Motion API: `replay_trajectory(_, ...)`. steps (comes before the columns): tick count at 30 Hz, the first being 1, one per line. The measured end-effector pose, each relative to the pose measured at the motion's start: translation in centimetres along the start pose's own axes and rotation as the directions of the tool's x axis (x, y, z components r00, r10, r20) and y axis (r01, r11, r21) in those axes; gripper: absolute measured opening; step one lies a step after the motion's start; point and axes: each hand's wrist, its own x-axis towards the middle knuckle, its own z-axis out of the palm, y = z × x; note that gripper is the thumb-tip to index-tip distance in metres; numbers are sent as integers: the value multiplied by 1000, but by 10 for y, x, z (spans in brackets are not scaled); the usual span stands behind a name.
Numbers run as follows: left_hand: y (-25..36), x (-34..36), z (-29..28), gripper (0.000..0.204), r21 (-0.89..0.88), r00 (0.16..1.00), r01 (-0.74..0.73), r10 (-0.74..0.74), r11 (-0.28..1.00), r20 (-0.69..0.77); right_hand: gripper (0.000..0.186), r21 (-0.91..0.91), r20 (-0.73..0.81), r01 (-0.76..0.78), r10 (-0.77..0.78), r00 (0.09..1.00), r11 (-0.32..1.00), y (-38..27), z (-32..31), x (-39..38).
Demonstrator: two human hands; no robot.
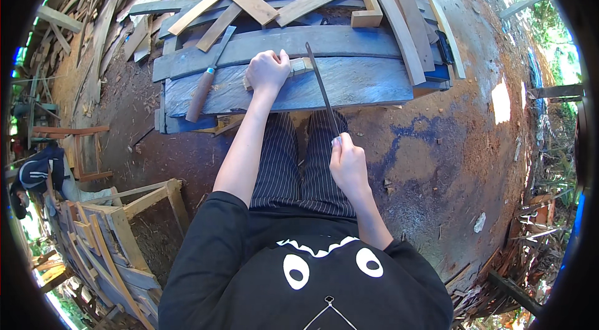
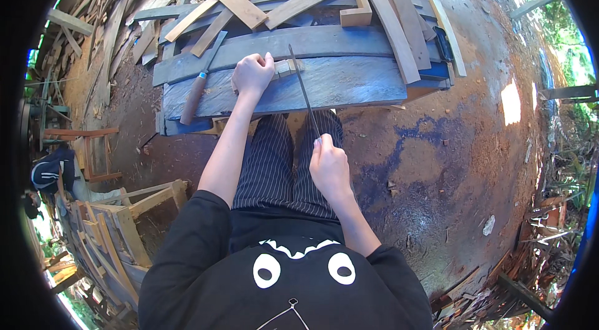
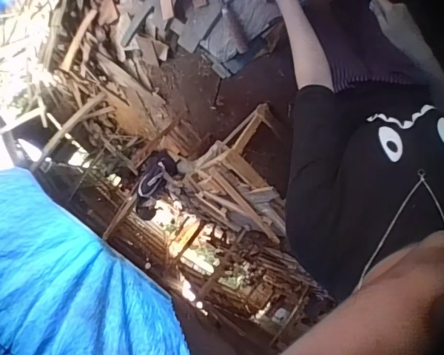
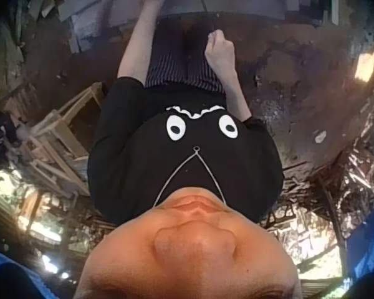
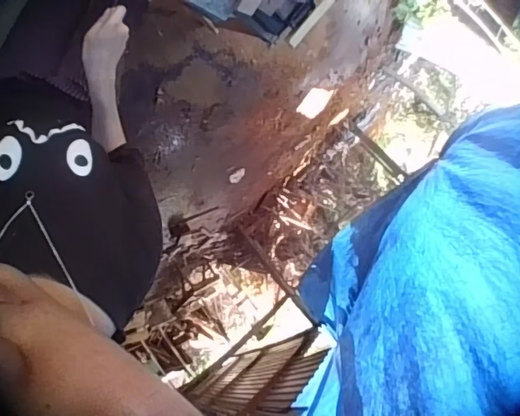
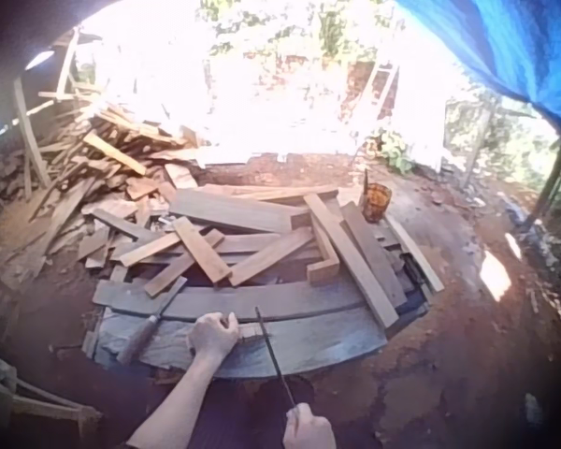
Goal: The person holds a small piece of wood on a wooden workbench and cuts through it using a saw blade.
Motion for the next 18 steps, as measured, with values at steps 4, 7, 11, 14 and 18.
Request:
replay_trajectory(4, 3, 0, 4, 35, 19, 998, 63, -64, 998, 10, 19, -38, 13, 9, -8, 1000, 999, 1, 14, 13)
replay_trajectory(7, 1, -2, 9, 34, 37, 996, -18, 21, 999, -85, 18, -79, -9, 16, -17, 1000, 997, 0, 20, 21)
replay_trajectory(11, 0, -2, 11, 29, 59, 991, -41, 49, 997, -124, 17, -67, -18, -5, 3, 1000, 998, 0, 20, 22)
replay_trajectory(14, -1, -3, 12, 26, 73, 986, -63, 73, 995, -152, 20, -66, 30, -8, 10, 999, 998, 3, 22, 23)
replay_trajectory(18, -2, -3, 13, 25, 55, 985, -79, 86, 995, -147, 19, -60, 27, 1, 0, 1000, 998, 3, 23, 20)
